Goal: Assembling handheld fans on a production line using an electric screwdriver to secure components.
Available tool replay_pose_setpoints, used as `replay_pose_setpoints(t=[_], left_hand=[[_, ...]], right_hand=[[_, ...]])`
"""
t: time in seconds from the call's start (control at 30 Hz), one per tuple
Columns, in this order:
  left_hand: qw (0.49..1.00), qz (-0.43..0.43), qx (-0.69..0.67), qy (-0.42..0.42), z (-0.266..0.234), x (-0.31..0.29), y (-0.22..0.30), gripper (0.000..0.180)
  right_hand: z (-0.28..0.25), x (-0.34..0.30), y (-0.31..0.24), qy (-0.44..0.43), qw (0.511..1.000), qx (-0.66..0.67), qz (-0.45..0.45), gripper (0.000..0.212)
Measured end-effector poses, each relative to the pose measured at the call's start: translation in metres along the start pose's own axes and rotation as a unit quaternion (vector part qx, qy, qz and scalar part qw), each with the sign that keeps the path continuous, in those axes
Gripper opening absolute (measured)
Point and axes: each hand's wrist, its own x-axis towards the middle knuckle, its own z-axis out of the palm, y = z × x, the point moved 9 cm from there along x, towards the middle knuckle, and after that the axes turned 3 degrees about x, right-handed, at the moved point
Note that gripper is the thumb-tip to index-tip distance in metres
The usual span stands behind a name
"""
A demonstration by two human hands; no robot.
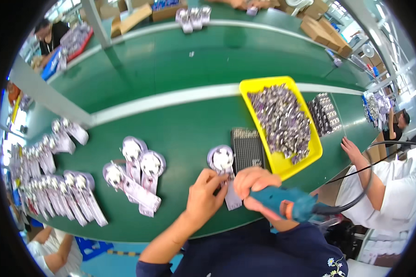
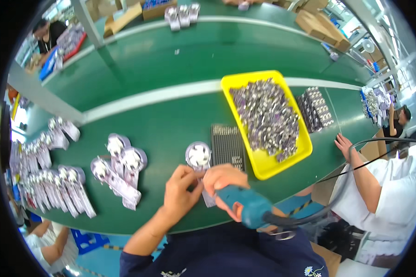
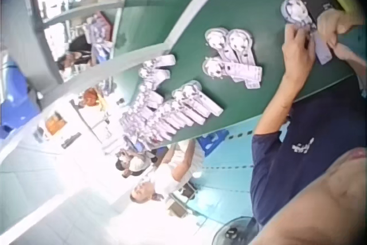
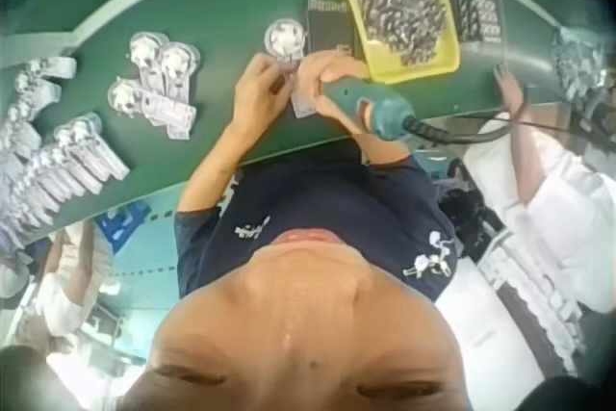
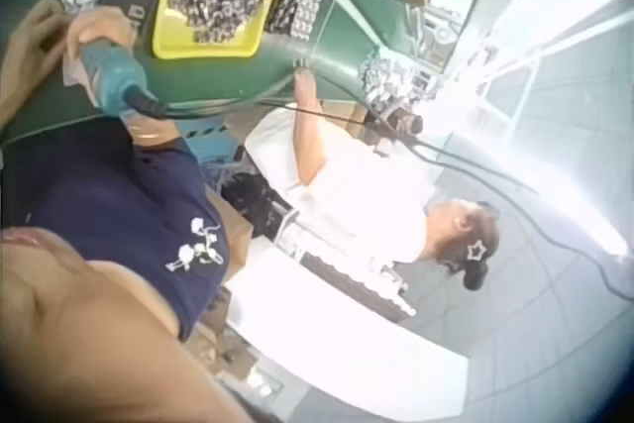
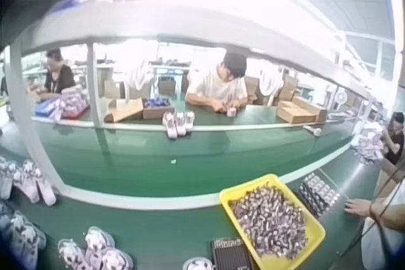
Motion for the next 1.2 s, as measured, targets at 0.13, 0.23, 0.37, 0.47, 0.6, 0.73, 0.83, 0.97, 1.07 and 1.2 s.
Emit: replay_pose_setpoints(t=[0.13, 0.23, 0.37, 0.47, 0.6, 0.73, 0.83, 0.97, 1.07, 1.2], left_hand=[[0.999, -0.013, -0.031, 0.036, 0.004, -0.011, -0.001, 0.019], [0.996, 0.013, 0.026, 0.084, 0.003, -0.005, 0.011, 0.017], [0.991, -0.018, -0.049, 0.119, -0.002, 0.003, -0.002, 0.013], [0.981, -0.066, -0.126, 0.128, 0.001, 0.002, -0.015, 0.011], [0.975, -0.111, -0.135, 0.137, 0.001, -0.003, -0.015, 0.011], [0.977, -0.156, -0.103, 0.103, 0.006, -0.002, -0.020, 0.017], [0.975, -0.168, -0.098, 0.112, 0.008, -0.009, -0.030, 0.018], [0.969, -0.161, -0.083, 0.169, 0.005, -0.022, -0.022, 0.018], [0.958, -0.191, -0.141, 0.163, 0.010, -0.026, -0.028, 0.017], [0.931, -0.154, -0.261, 0.202, 0.002, -0.030, -0.011, 0.019]], right_hand=[[-0.002, -0.012, 0.004, -0.021, 1.000, -0.001, 0.017, 0.060], [-0.016, -0.023, 0.014, -0.033, 0.984, 0.141, 0.101, 0.071], [-0.018, 0.002, 0.011, 0.102, 0.992, 0.043, 0.056, 0.087], [-0.016, -0.001, 0.016, 0.082, 0.993, 0.062, 0.050, 0.089], [-0.004, -0.013, 0.017, 0.045, 0.996, 0.023, 0.075, 0.087], [-0.017, -0.007, 0.025, 0.090, 0.987, 0.013, 0.129, 0.086], [-0.035, 0.000, -0.014, 0.203, 0.973, -0.005, 0.111, 0.087], [-0.049, -0.038, -0.039, 0.277, 0.922, -0.006, 0.272, 0.056], [-0.043, -0.079, -0.013, 0.287, 0.843, -0.106, 0.442, 0.030], [-0.023, -0.094, 0.006, 0.305, 0.822, -0.007, 0.482, 0.038]])
